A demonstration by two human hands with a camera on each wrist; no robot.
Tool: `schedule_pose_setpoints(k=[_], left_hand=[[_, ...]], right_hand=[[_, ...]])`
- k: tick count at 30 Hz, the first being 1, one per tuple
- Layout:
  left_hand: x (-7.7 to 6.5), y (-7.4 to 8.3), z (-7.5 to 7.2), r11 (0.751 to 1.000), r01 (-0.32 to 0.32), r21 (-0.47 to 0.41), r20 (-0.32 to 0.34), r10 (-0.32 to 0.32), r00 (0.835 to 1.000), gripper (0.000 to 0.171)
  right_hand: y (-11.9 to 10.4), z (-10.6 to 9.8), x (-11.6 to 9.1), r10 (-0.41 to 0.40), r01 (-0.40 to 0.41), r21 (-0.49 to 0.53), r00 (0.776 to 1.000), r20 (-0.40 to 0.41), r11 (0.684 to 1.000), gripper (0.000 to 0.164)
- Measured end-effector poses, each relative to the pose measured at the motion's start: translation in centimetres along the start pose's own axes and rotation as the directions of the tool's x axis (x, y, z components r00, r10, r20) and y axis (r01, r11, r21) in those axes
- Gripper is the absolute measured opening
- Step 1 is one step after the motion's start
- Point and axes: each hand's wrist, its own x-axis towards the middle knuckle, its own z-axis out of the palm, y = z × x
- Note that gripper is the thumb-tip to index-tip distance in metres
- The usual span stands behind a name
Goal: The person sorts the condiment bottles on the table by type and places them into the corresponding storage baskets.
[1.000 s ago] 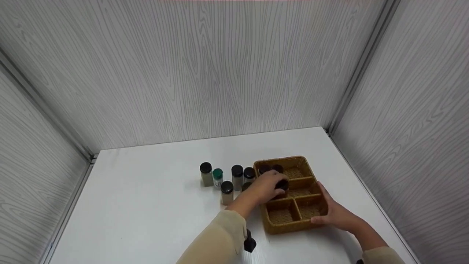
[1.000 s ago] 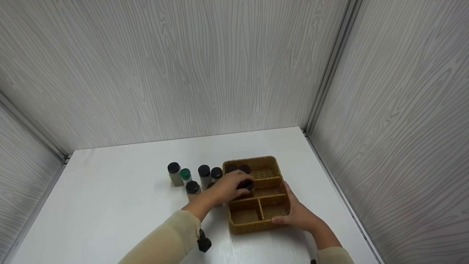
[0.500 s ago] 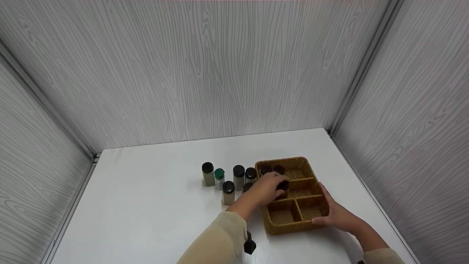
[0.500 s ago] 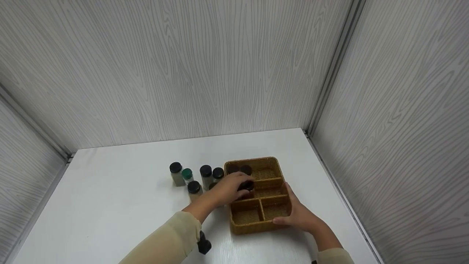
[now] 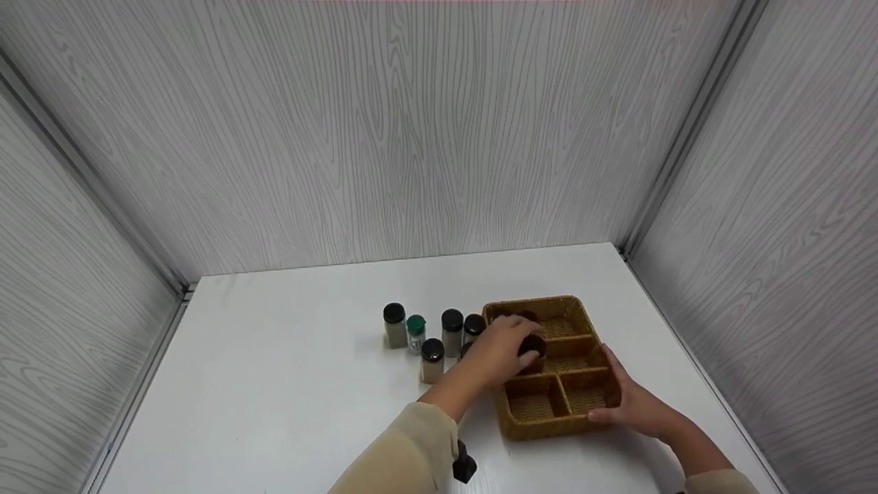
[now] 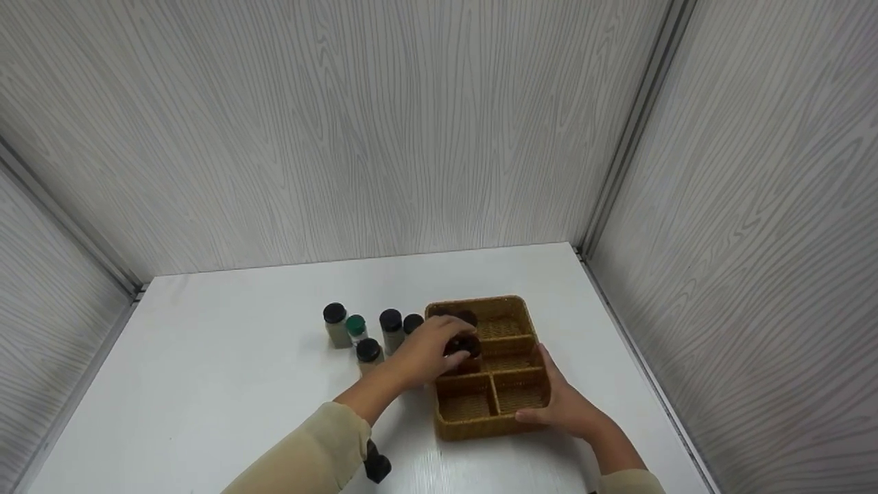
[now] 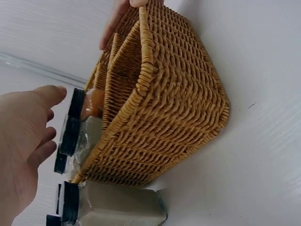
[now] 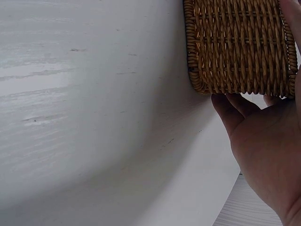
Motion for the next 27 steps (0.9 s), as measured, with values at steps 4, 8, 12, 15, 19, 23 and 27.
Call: schedule_pose_setpoints(k=[4,8,12,15,19,23,27], left_hand=[[-0.9,0.3,-1.1,1.0,-0.014,0.01,-0.058,0.015,0.998,0.045],[-1.9,0.2,-2.1,0.999,-0.038,-0.009,-0.13,0.036,0.991,0.04],[-3.0,-0.4,-2.9,0.998,-0.057,-0.005,-0.209,0.055,0.976,0.037],[-4.0,-1.0,-3.2,0.998,-0.061,-0.008,-0.262,0.057,0.964,0.036],[-5.4,-2.3,-3.5,0.996,-0.048,-0.078,-0.3,0.023,0.954,0.034],[-6.7,-3.8,-3.7,0.98,-0.014,-0.197,-0.312,-0.049,0.949,0.034],[-8.0,-5.3,-3.9,0.961,0.021,-0.275,-0.321,-0.113,0.94,0.035]], right_hand=[[0.0,0.1,0.0,-0.011,0.011,-0.016,1.0,0.009,1.0,0.14],[0.1,0.0,0.0,0.004,-0.004,-0.001,1.0,0.023,1.0,0.141],[0.2,-0.1,0.0,0.003,-0.003,0.009,1.0,0.018,1.0,0.141],[0.1,-0.1,0.0,-0.011,0.011,-0.012,1.0,0.006,1.0,0.14],[-0.1,0.0,-0.2,-0.018,0.018,-0.027,1.0,0.004,0.999,0.141],[-0.1,0.1,-0.2,-0.015,0.015,-0.038,1.0,0.002,0.999,0.14],[0.0,0.1,-0.1,-0.024,0.024,-0.04,1.0,-0.001,0.999,0.14]])
